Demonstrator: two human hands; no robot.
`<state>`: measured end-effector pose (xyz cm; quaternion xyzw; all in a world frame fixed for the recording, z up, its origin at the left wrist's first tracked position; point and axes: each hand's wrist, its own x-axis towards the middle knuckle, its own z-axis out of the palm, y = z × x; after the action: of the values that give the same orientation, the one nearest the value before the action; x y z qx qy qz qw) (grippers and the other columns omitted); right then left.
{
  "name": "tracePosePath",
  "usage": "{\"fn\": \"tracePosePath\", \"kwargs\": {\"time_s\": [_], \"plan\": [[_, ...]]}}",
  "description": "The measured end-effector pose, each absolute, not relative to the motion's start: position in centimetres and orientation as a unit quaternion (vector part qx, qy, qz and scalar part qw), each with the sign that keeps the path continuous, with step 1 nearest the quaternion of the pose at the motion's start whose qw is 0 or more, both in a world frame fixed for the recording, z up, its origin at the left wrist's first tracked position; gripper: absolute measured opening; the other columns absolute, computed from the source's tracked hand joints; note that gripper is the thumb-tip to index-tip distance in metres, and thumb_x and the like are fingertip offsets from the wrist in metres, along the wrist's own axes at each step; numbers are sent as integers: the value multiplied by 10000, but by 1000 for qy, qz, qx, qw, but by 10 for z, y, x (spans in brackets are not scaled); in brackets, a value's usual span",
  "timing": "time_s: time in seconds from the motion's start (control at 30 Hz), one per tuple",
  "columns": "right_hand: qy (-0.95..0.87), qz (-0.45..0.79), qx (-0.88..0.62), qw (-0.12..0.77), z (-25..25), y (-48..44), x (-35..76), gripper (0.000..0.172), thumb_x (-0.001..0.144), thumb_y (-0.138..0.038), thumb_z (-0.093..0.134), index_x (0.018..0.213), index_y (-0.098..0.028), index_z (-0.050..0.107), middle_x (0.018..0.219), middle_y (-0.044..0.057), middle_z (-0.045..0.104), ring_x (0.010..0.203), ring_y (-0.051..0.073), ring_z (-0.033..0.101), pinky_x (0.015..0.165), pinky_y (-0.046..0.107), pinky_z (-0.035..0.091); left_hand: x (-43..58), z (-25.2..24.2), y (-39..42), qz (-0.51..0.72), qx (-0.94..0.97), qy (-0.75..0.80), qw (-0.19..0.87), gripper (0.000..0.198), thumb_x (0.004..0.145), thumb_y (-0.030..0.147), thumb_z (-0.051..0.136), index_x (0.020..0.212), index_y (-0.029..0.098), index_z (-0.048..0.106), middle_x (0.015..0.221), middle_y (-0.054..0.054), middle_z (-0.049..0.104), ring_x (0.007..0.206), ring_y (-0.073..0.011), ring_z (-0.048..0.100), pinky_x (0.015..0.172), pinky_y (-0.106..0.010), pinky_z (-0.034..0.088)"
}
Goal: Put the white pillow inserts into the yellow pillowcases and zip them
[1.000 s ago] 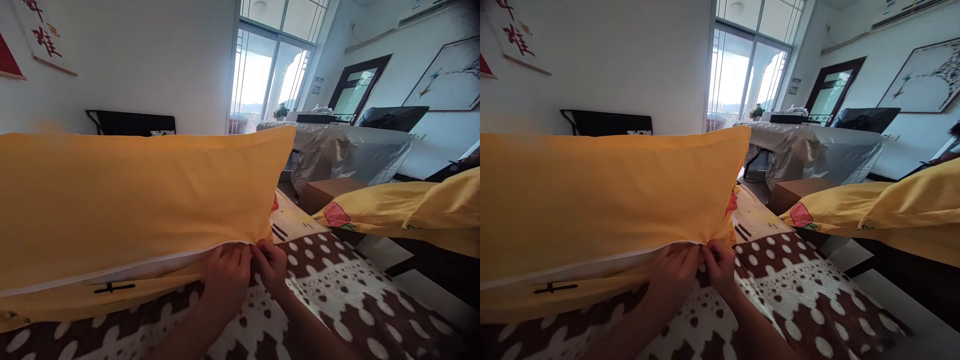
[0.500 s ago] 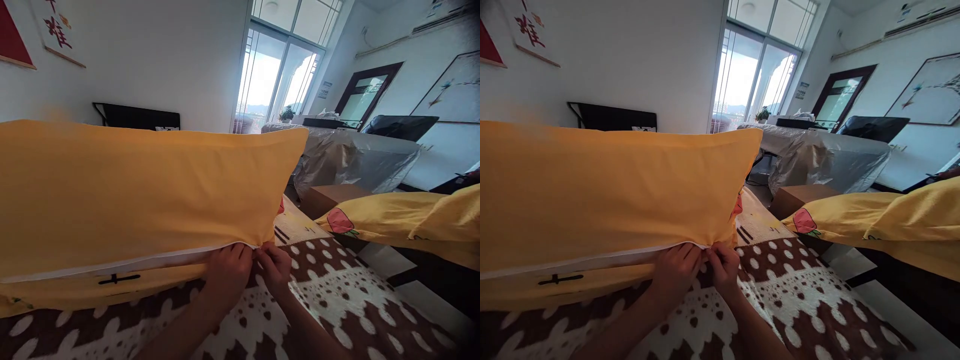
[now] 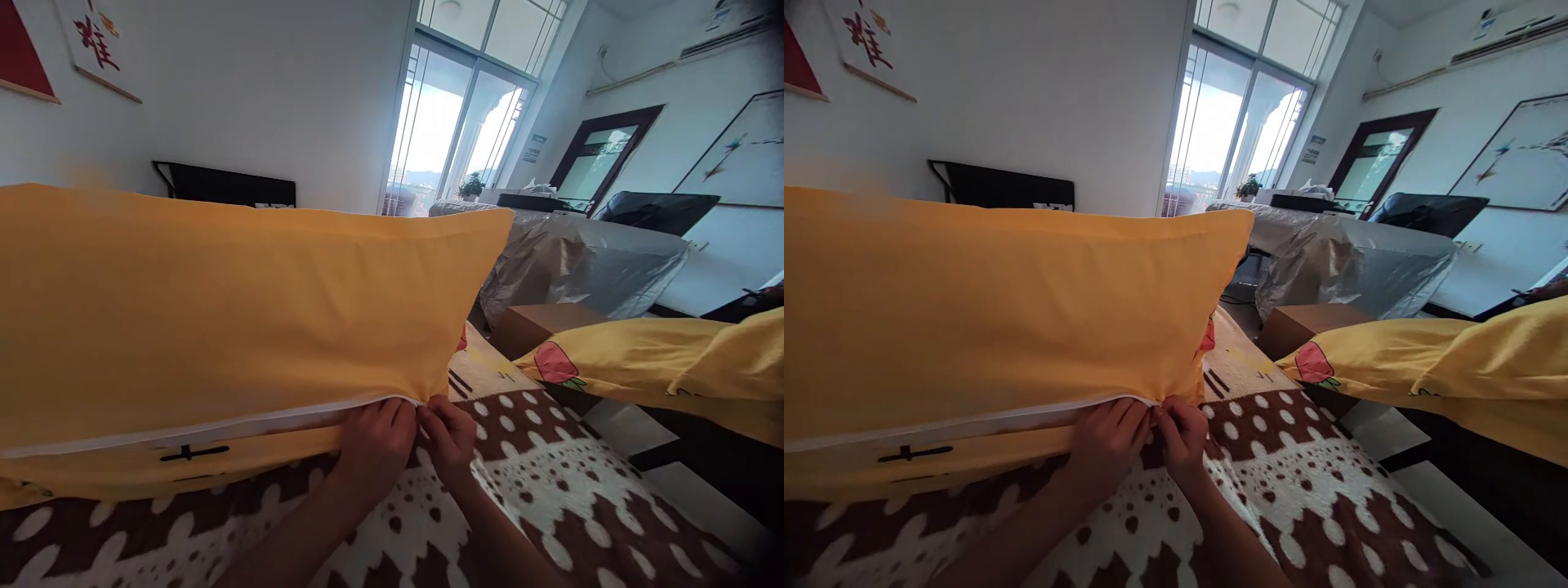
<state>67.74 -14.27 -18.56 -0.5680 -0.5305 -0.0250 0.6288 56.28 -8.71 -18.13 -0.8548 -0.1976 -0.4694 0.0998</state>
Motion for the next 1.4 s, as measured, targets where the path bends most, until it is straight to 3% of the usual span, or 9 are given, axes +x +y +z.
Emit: {"fn": "tracePosePath", "kwargs": {"time_s": [0.4, 0.77, 1.1, 1.23, 1.33, 1.4], "plan": [[-561, -239, -592, 527, -188, -143, 681, 299, 802, -229, 501, 515, -197, 423, 422, -54, 378, 396, 79, 339, 422, 228, 263, 561, -181, -88, -449, -868, -183, 110, 91, 826, 126, 506, 769, 195, 521, 694, 10, 557, 619, -180, 514, 538, -341, 311], [-568, -308, -599, 473, -188, -143, 682, 262, 782, -161, 481, 530, -209, 425, 439, -41, 396, 419, 92, 365, 465, 241, 298, 558, -181, -86, -477, -856, -135, 145, 83, 858, 152, 467, 871, 152, 549, 713, -20, 568, 630, -183, 543, 539, -326, 353], [-534, -219, -638, 510, -189, -142, 683, 216, 859, -332, 486, 711, -182, 535, 492, -32, 533, 414, 93, 466, 445, 215, 338, 566, -181, -85, -429, -874, -205, -96, 211, 904, 160, 354, 775, 189, 518, 720, -6, 605, 658, -154, 569, 589, -281, 415], [-504, -113, -673, 530, -191, -137, 682, 328, 855, -433, 494, 650, -179, 516, 485, -33, 493, 429, 91, 424, 432, 216, 299, 566, -179, -83, -389, -871, -221, -201, 165, 874, 136, 422, 762, 184, 532, 730, 15, 626, 642, -116, 568, 580, -239, 411], [-482, -18, -656, 580, -195, -134, 679, 425, 863, -475, 468, 552, -188, 424, 460, -51, 386, 441, 82, 354, 414, 209, 279, 568, -183, -82, -370, -877, -243, -187, 164, 877, 151, 439, 744, 184, 531, 712, 17, 634, 628, -120, 577, 561, -239, 406], [-468, 14, -632, 617, -197, -132, 677, 431, 858, -487, 473, 556, -186, 418, 485, -52, 371, 466, 82, 340, 416, 206, 282, 568, -186, -82, -393, -882, -244, -88, 142, 869, 152, 445, 769, 192, 536, 709, 9, 634, 631, -150, 588, 559, -267, 410]]}}
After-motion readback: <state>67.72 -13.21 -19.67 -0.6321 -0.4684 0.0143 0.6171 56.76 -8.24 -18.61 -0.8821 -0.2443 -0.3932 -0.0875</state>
